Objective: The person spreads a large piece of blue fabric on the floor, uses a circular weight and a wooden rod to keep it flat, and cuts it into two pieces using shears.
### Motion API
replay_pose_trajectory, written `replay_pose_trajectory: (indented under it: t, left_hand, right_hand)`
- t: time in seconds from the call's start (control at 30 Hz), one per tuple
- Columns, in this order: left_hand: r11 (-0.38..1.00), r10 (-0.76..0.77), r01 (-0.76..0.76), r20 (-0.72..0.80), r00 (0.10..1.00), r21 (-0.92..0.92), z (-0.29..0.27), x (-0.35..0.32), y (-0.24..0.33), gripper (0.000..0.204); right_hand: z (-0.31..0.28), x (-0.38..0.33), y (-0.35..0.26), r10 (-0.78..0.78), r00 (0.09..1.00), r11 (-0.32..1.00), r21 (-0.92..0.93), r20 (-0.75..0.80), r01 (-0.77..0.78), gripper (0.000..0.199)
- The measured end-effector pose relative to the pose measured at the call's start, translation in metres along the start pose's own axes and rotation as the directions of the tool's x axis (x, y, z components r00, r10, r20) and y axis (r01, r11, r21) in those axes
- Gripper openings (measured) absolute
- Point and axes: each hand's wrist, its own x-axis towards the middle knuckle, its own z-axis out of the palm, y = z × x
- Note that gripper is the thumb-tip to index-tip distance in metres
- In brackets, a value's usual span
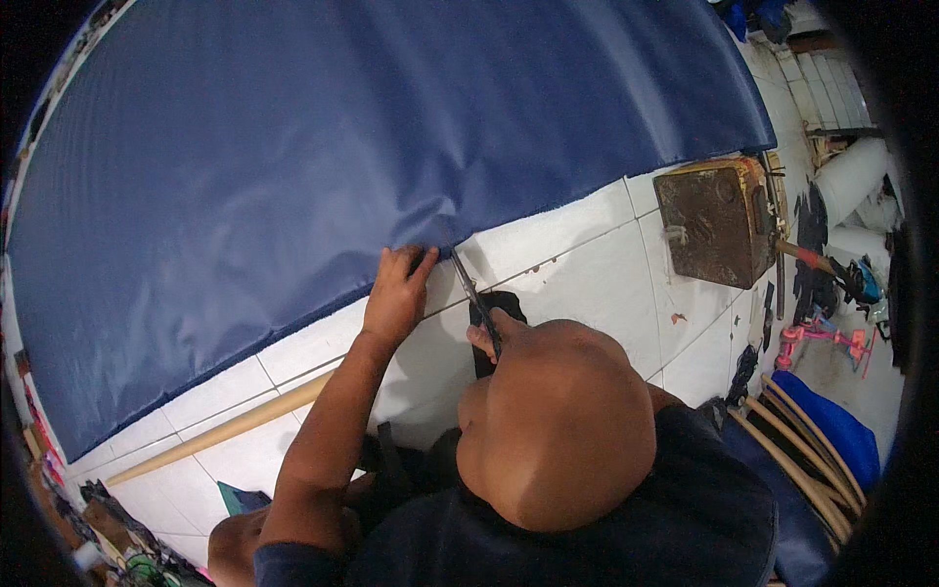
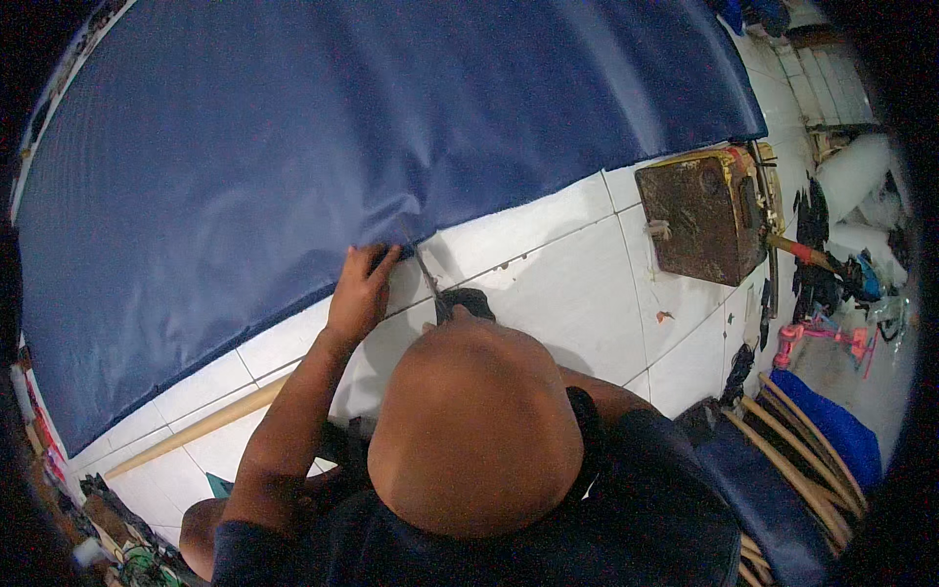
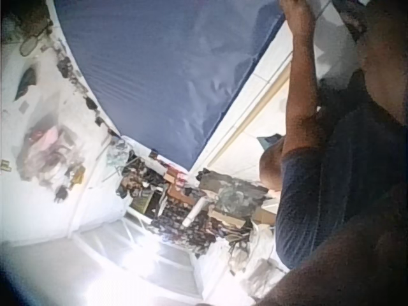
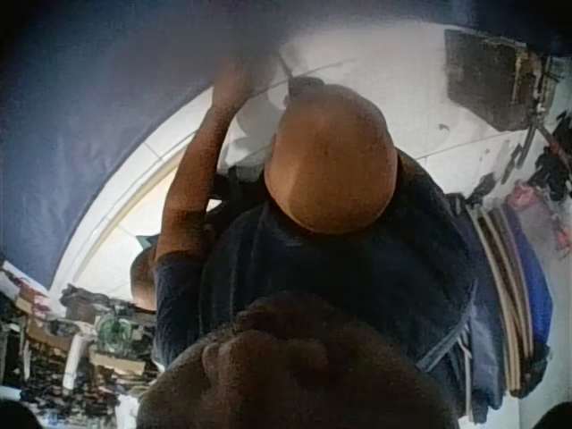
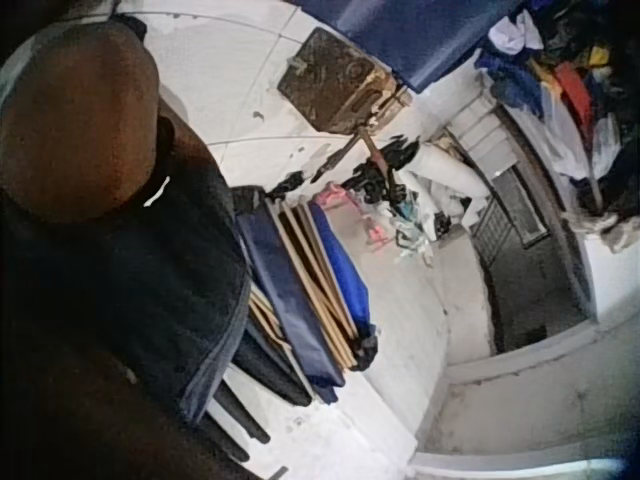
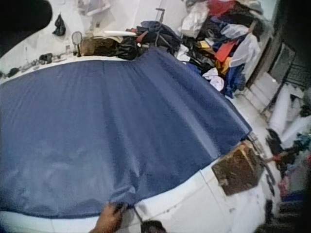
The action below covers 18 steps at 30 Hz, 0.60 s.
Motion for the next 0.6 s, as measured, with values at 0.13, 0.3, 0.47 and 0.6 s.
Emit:
replay_pose_trajectory:
  t: [0.13, 0.3, 0.47, 0.6]
  left_hand:
    - [0.999, -0.018, 0.015, 0.06, 0.998, 0.051, 0.0, -0.001, 0.004, 0.057]
    - [0.983, -0.061, 0.038, 0.121, 0.991, 0.178, 0.006, -0.005, 0.008, 0.057]
    - [0.976, -0.1, 0.063, 0.176, 0.979, 0.207, 0.004, -0.005, 0.014, 0.06]
    - [0.973, -0.111, 0.067, 0.195, 0.974, 0.221, 0.003, -0.005, 0.014, 0.064]
  right_hand:
    - [0.015, 0.007, 0.02, -0.065, 0.983, 0.998, -0.012, 0.17, 0.068, 0.043]
    - [0.032, 0.012, 0.039, -0.122, 0.939, 0.992, -0.003, 0.321, 0.13, 0.054]
    - [0.045, 0.014, 0.052, -0.148, 0.905, 0.987, 0.007, 0.399, 0.158, 0.065]
    - [0.063, 0.013, 0.065, -0.18, 0.901, 0.983, 0.042, 0.395, 0.178, 0.074]
